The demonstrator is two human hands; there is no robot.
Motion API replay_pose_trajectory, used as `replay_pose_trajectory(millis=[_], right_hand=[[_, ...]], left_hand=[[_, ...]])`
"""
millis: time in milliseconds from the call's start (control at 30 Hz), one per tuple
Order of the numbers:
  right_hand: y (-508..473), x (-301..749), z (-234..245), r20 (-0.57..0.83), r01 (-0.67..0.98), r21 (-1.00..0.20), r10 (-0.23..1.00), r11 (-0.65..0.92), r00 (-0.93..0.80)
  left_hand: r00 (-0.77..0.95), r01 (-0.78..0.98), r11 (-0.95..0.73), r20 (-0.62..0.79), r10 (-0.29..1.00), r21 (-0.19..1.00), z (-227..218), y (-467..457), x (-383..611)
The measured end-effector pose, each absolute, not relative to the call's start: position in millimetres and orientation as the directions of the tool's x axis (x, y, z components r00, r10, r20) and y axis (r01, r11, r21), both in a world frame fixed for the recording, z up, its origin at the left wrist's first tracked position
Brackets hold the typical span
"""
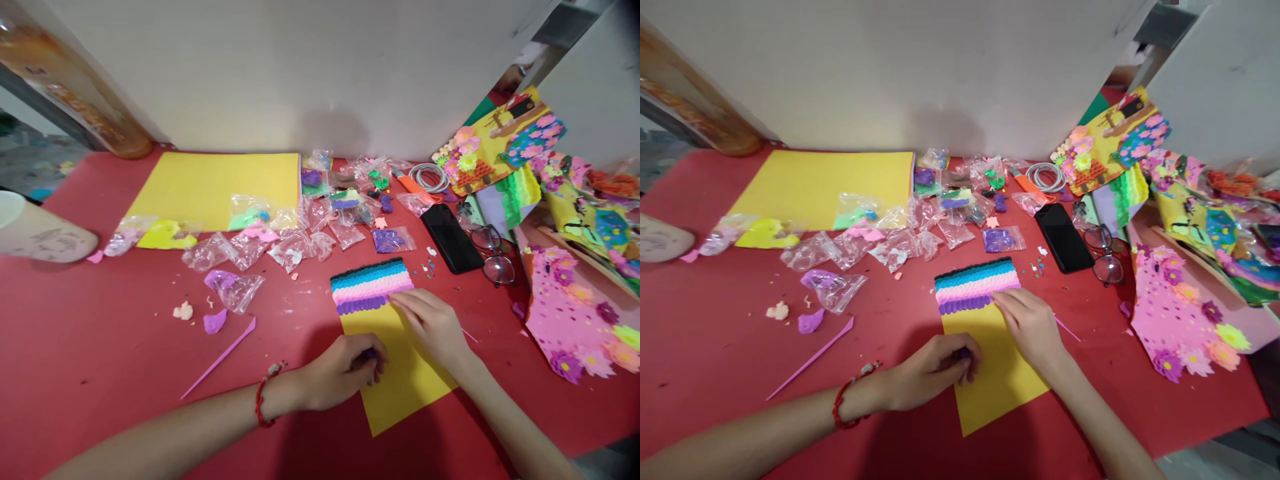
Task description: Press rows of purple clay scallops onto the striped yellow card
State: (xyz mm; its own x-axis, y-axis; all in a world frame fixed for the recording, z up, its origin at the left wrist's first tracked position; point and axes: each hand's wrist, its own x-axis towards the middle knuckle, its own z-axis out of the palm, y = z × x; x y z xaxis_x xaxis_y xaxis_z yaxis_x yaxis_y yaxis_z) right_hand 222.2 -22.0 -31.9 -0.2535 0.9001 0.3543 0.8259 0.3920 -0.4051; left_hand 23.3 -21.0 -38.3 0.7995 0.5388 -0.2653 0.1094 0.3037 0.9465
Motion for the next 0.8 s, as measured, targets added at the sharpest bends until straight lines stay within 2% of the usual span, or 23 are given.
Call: replay_pose_trajectory(millis=[167, 333, 467, 800], right_hand=[[-20.2, 220.7, -33.0, 0.359, 0.834, -0.438, 0.916, 0.336, -0.180], [-18.9, 219.3, -34.9, 0.364, 0.821, -0.429, 0.904, 0.377, -0.225], [-17.4, 218.9, -37.5, 0.395, 0.854, -0.371, 0.894, 0.366, -0.212], [-13.2, 219.1, -41.0, 0.425, 0.890, -0.190, 0.852, 0.415, -0.307]], left_hand=[[0.801, 0.104, 0.311, -0.265, 0.537, 0.945, -37.9, -20.9, 22.5], [0.799, 0.097, 0.299, -0.253, 0.545, 0.949, -40.0, -21.5, 22.9], [0.798, 0.101, 0.302, -0.259, 0.545, 0.948, -39.5, -21.4, 23.0], [0.798, 0.088, 0.272, -0.232, 0.556, 0.958, -38.2, -20.7, 22.8]])
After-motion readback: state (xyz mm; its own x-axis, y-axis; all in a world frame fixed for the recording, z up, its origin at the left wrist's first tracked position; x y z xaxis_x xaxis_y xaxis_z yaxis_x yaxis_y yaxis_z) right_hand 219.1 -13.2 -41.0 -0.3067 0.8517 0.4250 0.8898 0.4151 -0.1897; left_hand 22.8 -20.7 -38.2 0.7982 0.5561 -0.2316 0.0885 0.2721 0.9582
